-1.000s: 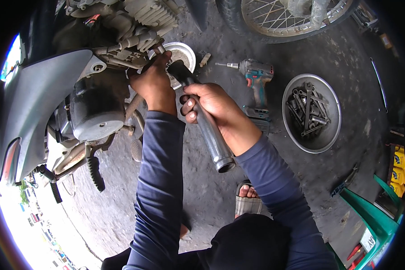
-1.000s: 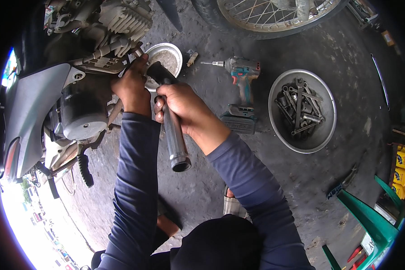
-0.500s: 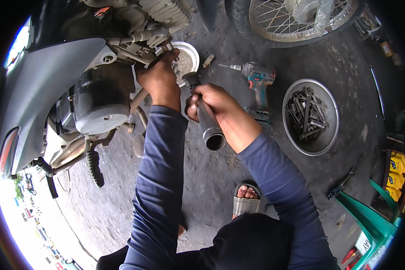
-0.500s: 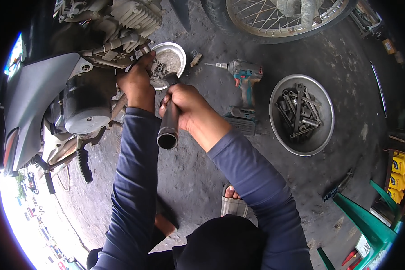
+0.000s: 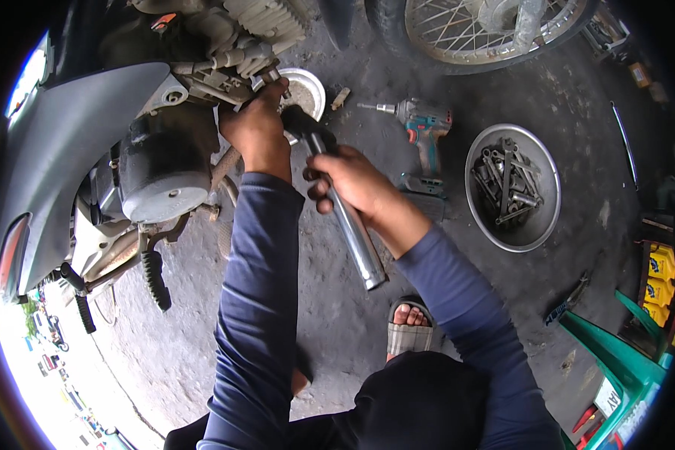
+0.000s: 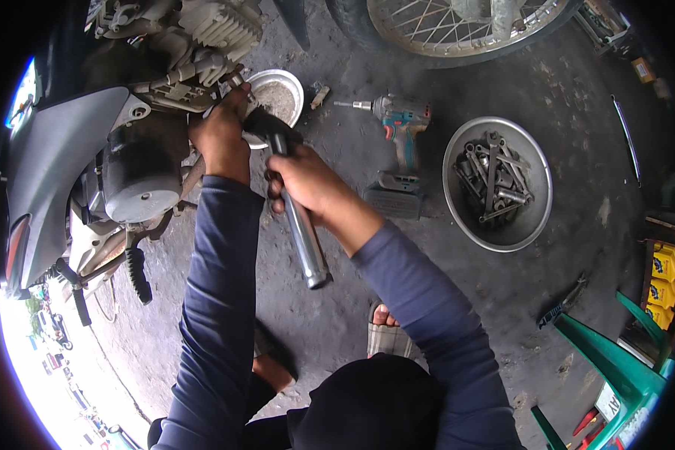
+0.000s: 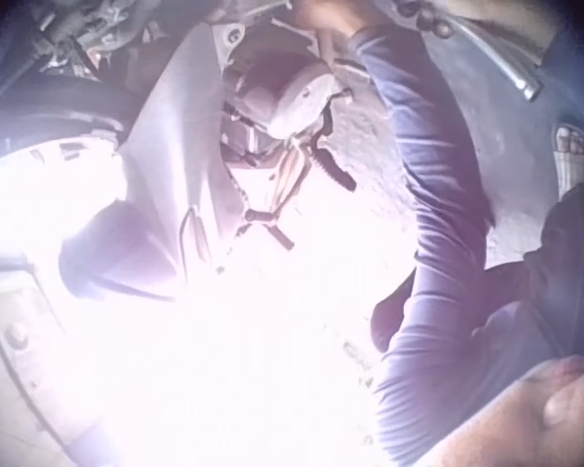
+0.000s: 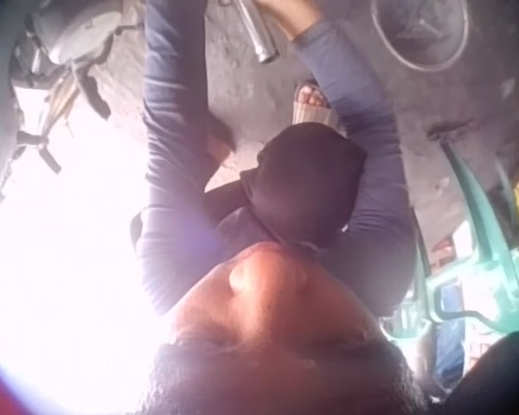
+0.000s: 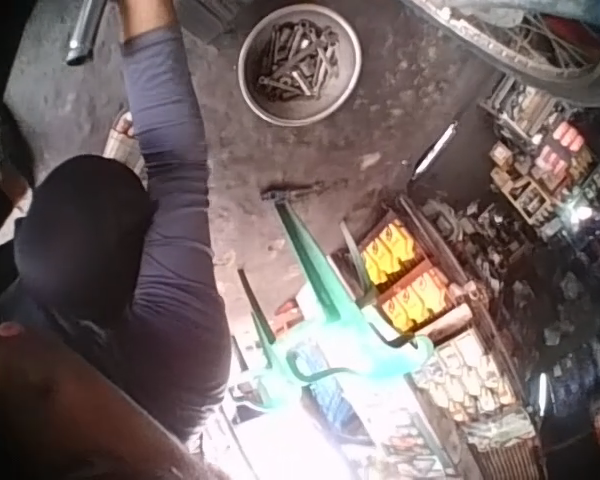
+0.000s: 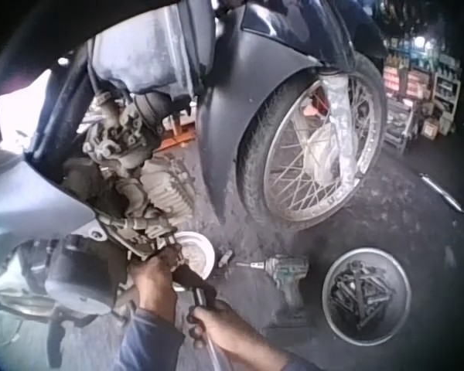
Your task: Repairing or disassembling components of a motorcycle exhaust and engine area using hand and power tools.
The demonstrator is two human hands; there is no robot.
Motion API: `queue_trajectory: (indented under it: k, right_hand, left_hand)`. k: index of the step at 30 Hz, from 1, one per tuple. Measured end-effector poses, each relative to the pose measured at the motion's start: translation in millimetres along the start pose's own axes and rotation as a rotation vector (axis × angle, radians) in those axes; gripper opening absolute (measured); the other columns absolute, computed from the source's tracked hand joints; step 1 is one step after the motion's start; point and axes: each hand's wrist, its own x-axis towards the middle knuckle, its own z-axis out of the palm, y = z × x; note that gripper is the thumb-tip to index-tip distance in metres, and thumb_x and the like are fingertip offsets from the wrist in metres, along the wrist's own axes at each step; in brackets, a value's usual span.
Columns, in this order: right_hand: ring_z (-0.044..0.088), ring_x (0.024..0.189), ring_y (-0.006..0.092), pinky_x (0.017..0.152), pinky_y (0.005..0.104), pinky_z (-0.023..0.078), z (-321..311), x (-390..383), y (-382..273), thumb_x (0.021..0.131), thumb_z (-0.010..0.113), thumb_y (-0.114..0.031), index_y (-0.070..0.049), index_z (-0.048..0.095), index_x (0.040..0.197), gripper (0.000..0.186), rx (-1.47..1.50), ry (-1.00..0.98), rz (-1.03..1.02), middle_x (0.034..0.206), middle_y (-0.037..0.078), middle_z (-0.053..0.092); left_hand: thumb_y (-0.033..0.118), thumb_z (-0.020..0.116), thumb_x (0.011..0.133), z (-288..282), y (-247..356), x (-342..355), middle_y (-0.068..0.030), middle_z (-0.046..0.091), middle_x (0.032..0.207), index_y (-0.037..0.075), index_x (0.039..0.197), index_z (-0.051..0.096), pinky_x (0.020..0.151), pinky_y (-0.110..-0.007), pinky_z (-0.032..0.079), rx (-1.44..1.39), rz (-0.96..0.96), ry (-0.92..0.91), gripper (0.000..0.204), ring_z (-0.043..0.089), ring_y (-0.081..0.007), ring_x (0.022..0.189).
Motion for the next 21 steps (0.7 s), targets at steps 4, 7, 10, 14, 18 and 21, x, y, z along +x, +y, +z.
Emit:
queue_trajectory:
  k: [4, 7, 10, 14, 18, 21]
  right_hand:
    - [0.049, 0.055, 0.0097, 0.042, 0.027, 0.044, -41, -4, 42, 0.091, 0.053, -0.013, -0.004, 0.045, 0.1, 0.015, -0.225, 0.12, 0.053, 0.074, 0.004, 0.051]
    - [0.053, 0.053, 0.0115, 0.042, 0.0306, 0.048, -72, -26, 98, 0.092, 0.053, -0.016, -0.003, 0.042, 0.108, 0.024, -0.699, 0.241, 0.082, 0.071, 0.004, 0.051]
    - [0.061, 0.052, 0.0261, 0.045, 0.0399, 0.051, -103, -36, 163, 0.089, 0.056, -0.014, 0.001, 0.037, 0.115, 0.035, -0.945, 0.215, -0.024, 0.069, 0.015, 0.057]
    - [0.063, 0.067, 0.0333, 0.062, 0.0436, 0.05, -107, -43, 155, 0.085, 0.063, -0.013, -0.003, 0.051, 0.098, 0.02, -1.357, 0.21, -0.361, 0.075, 0.018, 0.059]
    - [0.056, 0.098, 0.0412, 0.085, 0.0465, 0.046, -109, -21, 23, 0.083, 0.065, -0.016, 0.006, 0.054, 0.106, 0.034, -1.359, 0.852, -0.953, 0.101, 0.026, 0.055]
    - [0.056, 0.107, 0.0396, 0.092, 0.0442, 0.047, -162, 21, -26, 0.082, 0.07, -0.03, 0.011, 0.045, 0.116, 0.059, -1.533, 1.225, -0.403, 0.111, 0.027, 0.057]
  left_hand:
    - [-0.013, 0.075, 0.06, 8, 3, -3, -0.0068, 0.065, 0.101, -0.004, 0.107, 0.059, 0.079, -0.03, 0.05, 0.013, 0.07, -0.003, 0.051, 0.062, -0.0179, 0.086]
    - [-0.012, 0.076, 0.059, 3, -4, -3, -0.0072, 0.065, 0.1, -0.005, 0.105, 0.06, 0.079, -0.029, 0.05, 0.019, 0.047, 0.032, 0.049, 0.062, -0.0178, 0.086]
    - [-0.012, 0.075, 0.06, 8, -7, -4, -0.0073, 0.066, 0.097, -0.005, 0.1, 0.063, 0.08, -0.029, 0.05, 0.036, 0.014, 0.024, 0.042, 0.063, -0.0175, 0.084]
    - [-0.012, 0.074, 0.062, 0, -7, -2, -0.007, 0.066, 0.098, -0.004, 0.1, 0.063, 0.079, -0.029, 0.05, 0.019, -0.026, -0.019, 0.039, 0.063, -0.0163, 0.085]
    - [-0.012, 0.073, 0.064, 0, 3, -5, -0.0065, 0.066, 0.096, -0.004, 0.099, 0.064, 0.08, -0.029, 0.051, 0.065, 0.114, 0.009, 0.038, 0.063, -0.016, 0.084]
    - [-0.011, 0.073, 0.064, 8, 2, -5, -0.0062, 0.066, 0.096, -0.004, 0.101, 0.063, 0.08, -0.029, 0.05, 0.051, -0.011, -0.005, 0.039, 0.062, -0.0156, 0.084]
